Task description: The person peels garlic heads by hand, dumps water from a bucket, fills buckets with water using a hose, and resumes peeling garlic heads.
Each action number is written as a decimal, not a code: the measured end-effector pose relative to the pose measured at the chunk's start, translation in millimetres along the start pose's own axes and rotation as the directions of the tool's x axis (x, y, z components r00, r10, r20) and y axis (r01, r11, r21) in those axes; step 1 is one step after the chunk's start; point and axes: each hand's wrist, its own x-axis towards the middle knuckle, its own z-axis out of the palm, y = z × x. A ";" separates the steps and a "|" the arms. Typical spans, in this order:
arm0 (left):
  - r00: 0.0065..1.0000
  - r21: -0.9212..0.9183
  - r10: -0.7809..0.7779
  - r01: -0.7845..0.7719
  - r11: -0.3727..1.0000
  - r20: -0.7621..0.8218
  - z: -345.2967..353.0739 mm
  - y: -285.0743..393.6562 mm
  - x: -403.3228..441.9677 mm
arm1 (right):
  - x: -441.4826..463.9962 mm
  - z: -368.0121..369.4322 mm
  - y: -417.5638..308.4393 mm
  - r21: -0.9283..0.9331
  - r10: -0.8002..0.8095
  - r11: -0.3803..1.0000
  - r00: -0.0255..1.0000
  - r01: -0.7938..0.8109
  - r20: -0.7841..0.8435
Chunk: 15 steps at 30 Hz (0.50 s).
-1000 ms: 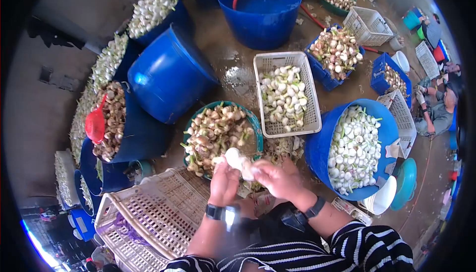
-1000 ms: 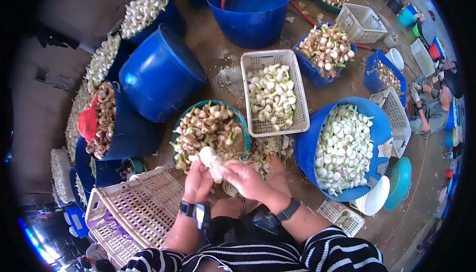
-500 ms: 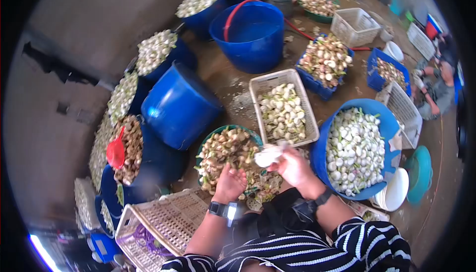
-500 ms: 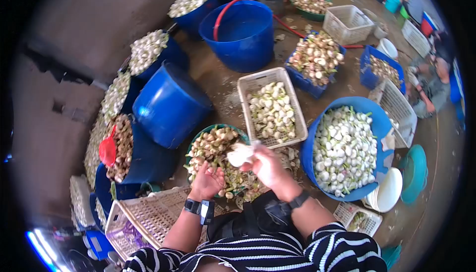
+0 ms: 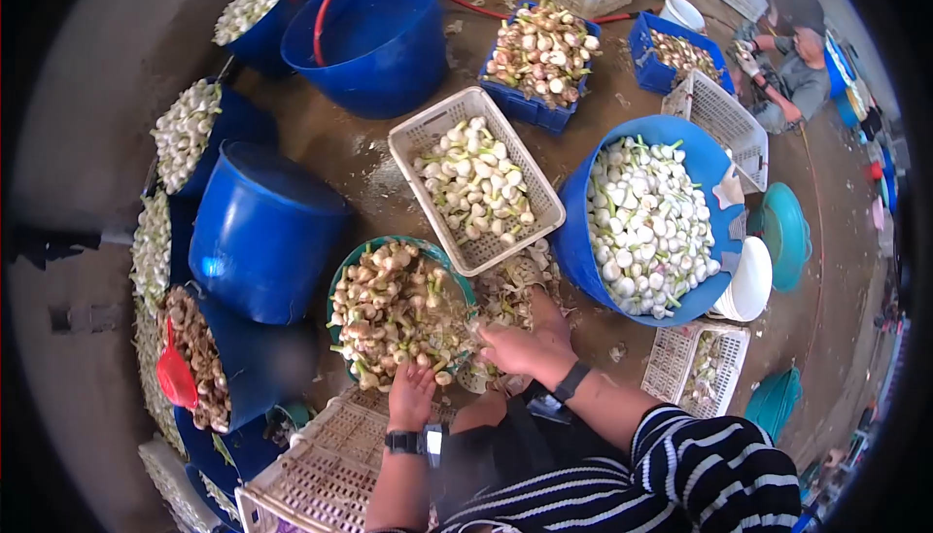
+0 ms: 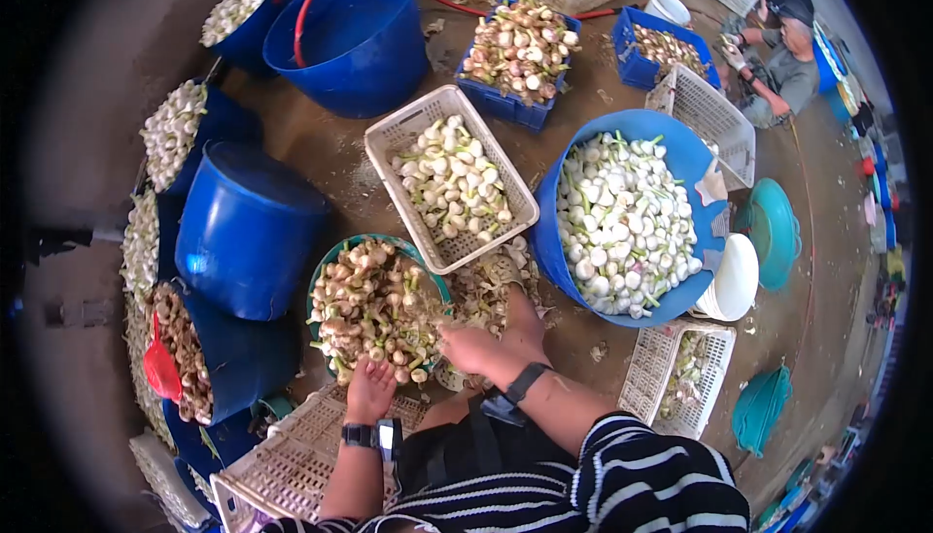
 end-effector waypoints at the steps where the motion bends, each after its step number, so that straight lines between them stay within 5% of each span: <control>1: 1.000 0.037 0.021 -0.020 0.999 -0.008 -1.7 0.9 2.0 | 9.2 8.8 12.0 -0.002 0.011 1.000 1.000 -0.011 -0.009; 3: 0.998 0.082 0.060 -0.058 0.995 -0.024 -20.2 -9.7 17.1 | 33.8 28.7 45.1 0.191 0.350 0.909 0.928 -0.369 0.127; 6: 0.996 0.079 0.070 -0.065 0.995 -0.056 -42.0 -34.1 47.4 | 71.5 55.3 143.1 0.196 0.509 0.848 0.860 -0.493 -0.037; 8: 0.995 0.089 0.075 -0.068 0.994 -0.072 -75.5 -70.4 82.5 | 100.6 71.3 216.4 0.254 0.719 0.684 0.691 -0.684 -0.076; 10: 0.986 0.463 0.158 -0.113 0.879 -0.059 -142.9 -120.7 130.7 | 124.6 110.5 314.5 0.179 0.769 0.630 0.577 -0.756 -0.274; 12: 0.990 0.354 0.056 -0.006 0.935 -0.130 -144.6 -140.7 127.7 | 166.7 98.3 349.9 0.120 0.870 0.489 0.473 -0.864 -0.138; 14: 0.983 0.360 0.035 0.034 0.932 -0.183 -113.2 -137.7 142.9 | 192.8 147.3 453.6 -0.011 0.482 0.832 0.732 -0.555 -0.481; 15: 0.974 0.363 0.024 0.061 0.930 -0.226 -100.7 -136.4 148.7 | 203.6 158.9 485.3 -0.083 0.429 0.839 0.747 -0.538 -0.508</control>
